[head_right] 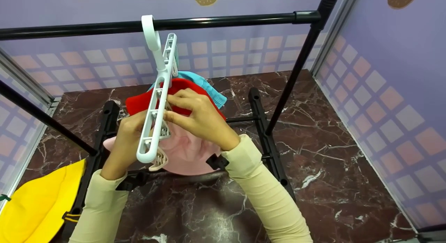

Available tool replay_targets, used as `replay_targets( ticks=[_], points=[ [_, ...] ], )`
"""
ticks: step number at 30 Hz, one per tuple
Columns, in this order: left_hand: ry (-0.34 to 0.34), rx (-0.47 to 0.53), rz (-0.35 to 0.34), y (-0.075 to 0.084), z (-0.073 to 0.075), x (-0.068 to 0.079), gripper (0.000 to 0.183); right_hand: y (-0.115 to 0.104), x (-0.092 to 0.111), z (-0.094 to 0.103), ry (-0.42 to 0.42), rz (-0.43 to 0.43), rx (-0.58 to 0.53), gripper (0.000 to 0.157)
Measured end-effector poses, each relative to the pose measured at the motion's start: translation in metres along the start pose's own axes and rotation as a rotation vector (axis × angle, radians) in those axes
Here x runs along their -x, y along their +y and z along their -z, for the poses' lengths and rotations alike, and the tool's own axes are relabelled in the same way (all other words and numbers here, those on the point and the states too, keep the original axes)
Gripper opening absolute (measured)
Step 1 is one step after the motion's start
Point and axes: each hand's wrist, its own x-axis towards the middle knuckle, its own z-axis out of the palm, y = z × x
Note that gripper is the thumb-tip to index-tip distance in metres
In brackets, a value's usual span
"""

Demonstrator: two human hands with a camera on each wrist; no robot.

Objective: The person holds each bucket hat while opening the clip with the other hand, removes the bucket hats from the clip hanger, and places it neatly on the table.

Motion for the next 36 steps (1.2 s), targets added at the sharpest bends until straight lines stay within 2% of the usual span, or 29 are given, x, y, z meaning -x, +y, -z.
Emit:
replay_targets(
  ticks=[14,36],
  points=[
    [-0.004,0.053,0.021,0.0018,-0.0013,0.0010,0.008,-0.0002,0.0006,-0.0003,0.015,-0.005,-0.023,0.019],
    [-0.007,0.040,-0.001,-0.0005,-0.0043,0.0021,0.009,0.0016,-0.0001,0.0017,0.038,0.004,-0.033,0.015]
  ],
)
